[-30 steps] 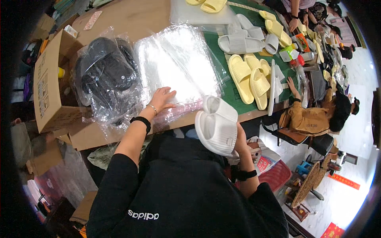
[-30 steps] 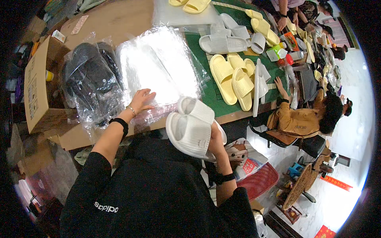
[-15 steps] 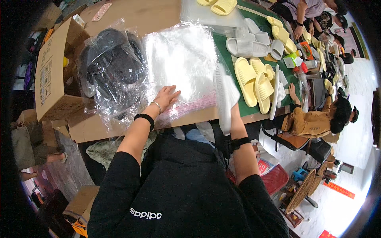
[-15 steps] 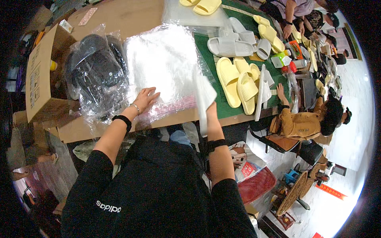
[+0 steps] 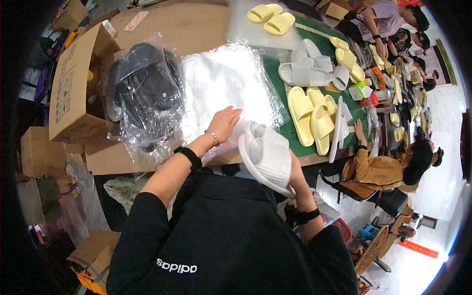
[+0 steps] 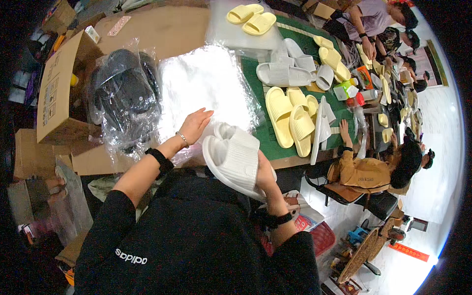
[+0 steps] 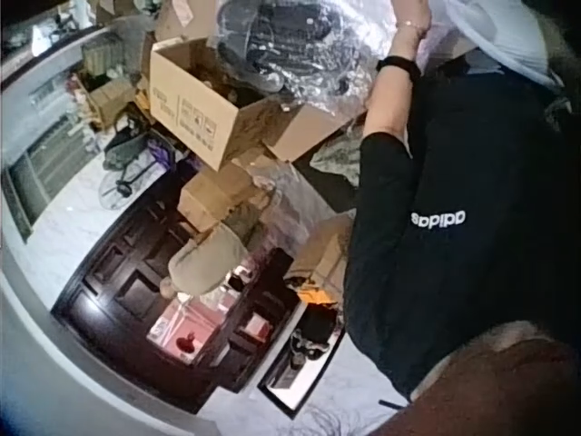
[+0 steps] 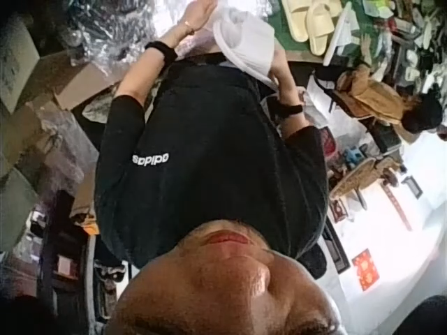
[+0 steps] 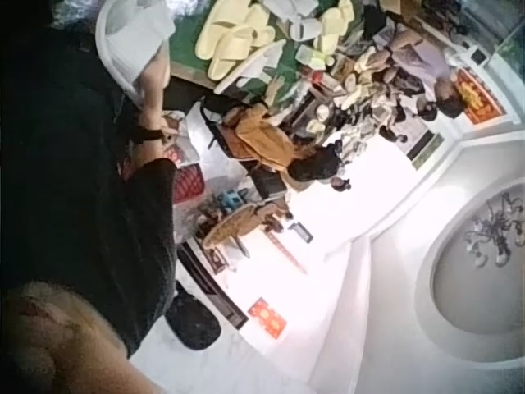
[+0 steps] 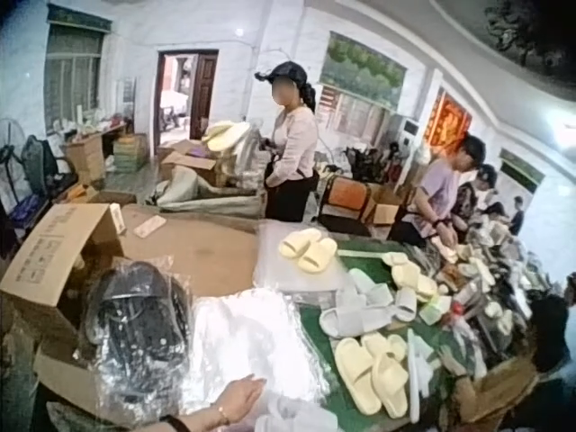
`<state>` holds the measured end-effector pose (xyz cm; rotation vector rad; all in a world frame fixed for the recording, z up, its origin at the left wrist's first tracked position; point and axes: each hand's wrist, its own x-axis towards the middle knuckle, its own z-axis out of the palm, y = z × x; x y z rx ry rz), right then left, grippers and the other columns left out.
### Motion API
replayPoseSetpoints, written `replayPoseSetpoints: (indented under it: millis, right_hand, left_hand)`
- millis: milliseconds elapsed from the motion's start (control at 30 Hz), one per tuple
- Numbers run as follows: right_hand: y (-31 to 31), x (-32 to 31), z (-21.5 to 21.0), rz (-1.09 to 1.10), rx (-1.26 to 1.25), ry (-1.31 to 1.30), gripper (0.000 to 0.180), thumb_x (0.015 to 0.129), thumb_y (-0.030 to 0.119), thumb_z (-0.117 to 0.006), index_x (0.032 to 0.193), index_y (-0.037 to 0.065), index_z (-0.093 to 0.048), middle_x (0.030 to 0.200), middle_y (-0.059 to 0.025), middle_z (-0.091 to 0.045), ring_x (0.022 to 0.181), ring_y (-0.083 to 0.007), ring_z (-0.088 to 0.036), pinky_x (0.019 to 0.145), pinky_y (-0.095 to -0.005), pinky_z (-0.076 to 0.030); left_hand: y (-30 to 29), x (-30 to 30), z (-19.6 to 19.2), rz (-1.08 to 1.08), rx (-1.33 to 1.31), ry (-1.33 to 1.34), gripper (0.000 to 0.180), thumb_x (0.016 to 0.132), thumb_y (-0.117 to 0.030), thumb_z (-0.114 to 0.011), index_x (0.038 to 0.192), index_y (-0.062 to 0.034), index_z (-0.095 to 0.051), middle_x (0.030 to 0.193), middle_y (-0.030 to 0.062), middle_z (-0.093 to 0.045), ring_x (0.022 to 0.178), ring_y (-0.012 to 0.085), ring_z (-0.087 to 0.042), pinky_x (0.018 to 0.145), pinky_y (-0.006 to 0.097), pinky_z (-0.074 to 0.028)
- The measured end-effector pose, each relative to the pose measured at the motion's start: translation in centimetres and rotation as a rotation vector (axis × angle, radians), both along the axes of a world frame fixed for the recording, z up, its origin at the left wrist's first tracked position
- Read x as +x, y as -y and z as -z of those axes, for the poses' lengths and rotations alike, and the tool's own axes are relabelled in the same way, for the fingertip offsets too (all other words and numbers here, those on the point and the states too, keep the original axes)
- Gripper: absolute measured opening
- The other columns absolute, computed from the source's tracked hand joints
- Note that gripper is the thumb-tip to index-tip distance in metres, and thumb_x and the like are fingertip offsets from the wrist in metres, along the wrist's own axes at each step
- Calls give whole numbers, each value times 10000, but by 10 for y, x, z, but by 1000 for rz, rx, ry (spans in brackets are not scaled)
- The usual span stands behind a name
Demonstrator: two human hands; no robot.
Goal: The recorder is seen gathering and packing various colors of sandals into plastic bags at a shoe manufacturing facility.
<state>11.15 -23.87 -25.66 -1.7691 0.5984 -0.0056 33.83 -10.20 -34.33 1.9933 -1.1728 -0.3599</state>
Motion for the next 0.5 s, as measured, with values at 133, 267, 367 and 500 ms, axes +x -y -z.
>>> replayPoseSetpoints:
  millis: [133, 267, 367, 500]
  right_hand:
    - [7, 16, 31, 122, -669, 74, 220, 705, 33, -545, 906, -21, -474, 809, -210, -487, 810, -399, -436, 713, -435, -352]
    - [11, 27, 19, 164, -792, 117, 202, 708, 29, -526, 897, -22, -479, 811, -211, -479, 807, -380, -442, 717, -424, -359]
    - [19, 37, 22, 203, -808, 67, 158, 699, 0, -511, 855, -22, -496, 809, -194, -491, 815, -357, -465, 721, -405, -375]
    - [5, 64, 21, 233, -589, 51, 116, 746, 57, -528, 847, 0, -532, 785, -172, -552, 711, -278, -523, 621, -349, -396]
  left_hand:
    - [3, -11, -24, -56, -154, 64, 289, 862, -153, -406, 1073, -4, -538, 1070, 138, -563, 1051, 342, -473, 895, 384, -376]
    - [1, -17, -56, -8, -172, 97, 320, 872, -170, -408, 1135, -22, -514, 1155, 123, -524, 1124, 303, -435, 967, 381, -320]
    - [-4, -11, -70, 163, -144, 398, 334, 872, -179, -407, 1166, -52, -498, 1196, 98, -497, 1172, 259, -392, 1003, 401, -267]
    - [-11, -36, -97, 106, -43, 312, 380, 870, -198, -411, 1228, -72, -436, 1278, 77, -416, 1236, 226, -306, 1045, 416, -161]
